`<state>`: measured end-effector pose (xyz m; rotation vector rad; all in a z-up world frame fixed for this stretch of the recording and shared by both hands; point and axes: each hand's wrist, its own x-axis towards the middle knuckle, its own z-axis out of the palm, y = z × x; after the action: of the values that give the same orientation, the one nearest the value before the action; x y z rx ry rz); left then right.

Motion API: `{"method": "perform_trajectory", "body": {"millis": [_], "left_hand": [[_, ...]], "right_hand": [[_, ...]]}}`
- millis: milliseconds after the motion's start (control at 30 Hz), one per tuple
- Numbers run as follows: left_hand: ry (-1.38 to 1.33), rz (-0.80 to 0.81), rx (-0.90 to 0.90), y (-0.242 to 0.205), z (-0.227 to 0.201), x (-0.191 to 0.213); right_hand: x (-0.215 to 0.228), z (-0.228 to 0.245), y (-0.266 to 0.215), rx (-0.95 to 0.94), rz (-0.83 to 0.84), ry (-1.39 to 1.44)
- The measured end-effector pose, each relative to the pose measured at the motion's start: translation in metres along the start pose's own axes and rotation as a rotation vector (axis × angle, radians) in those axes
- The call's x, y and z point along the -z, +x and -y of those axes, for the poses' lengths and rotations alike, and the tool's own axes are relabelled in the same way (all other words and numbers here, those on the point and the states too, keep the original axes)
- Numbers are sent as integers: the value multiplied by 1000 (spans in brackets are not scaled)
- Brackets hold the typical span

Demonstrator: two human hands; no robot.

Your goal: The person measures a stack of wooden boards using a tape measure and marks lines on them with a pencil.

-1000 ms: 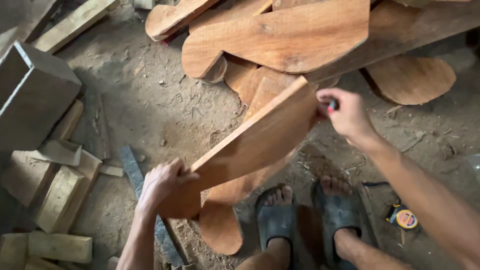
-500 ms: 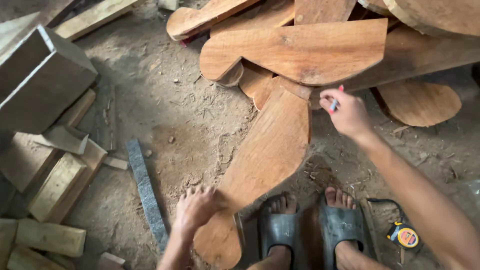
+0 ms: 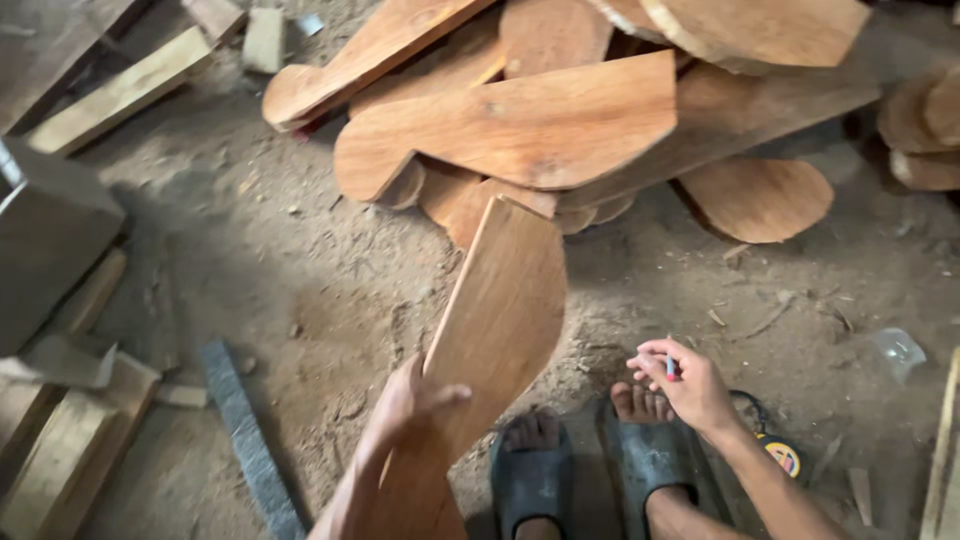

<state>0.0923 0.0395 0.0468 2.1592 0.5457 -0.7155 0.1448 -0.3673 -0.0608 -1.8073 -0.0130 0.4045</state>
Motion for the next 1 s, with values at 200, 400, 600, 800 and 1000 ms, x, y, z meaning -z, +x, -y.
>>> {"method": "perform_trajectory", "body": {"millis": [200,400,600,800,1000], "left_hand": [[446,-217,13,-60,-59,-11],[601,-326,-819,-21,-72,-38],[720,-242,-681,1,-89,-32],[685,-386,-821,-5,-96,-27],[692,-311,-708,1,-85,-31]], "right_hand": [[63,63,23,332,-121,-222],[110,134,179,227,-157,97],[106,116,278,127,-361,-70],[61,137,291,13,-311,280],[46,193,214,-83,-125,262]]}}
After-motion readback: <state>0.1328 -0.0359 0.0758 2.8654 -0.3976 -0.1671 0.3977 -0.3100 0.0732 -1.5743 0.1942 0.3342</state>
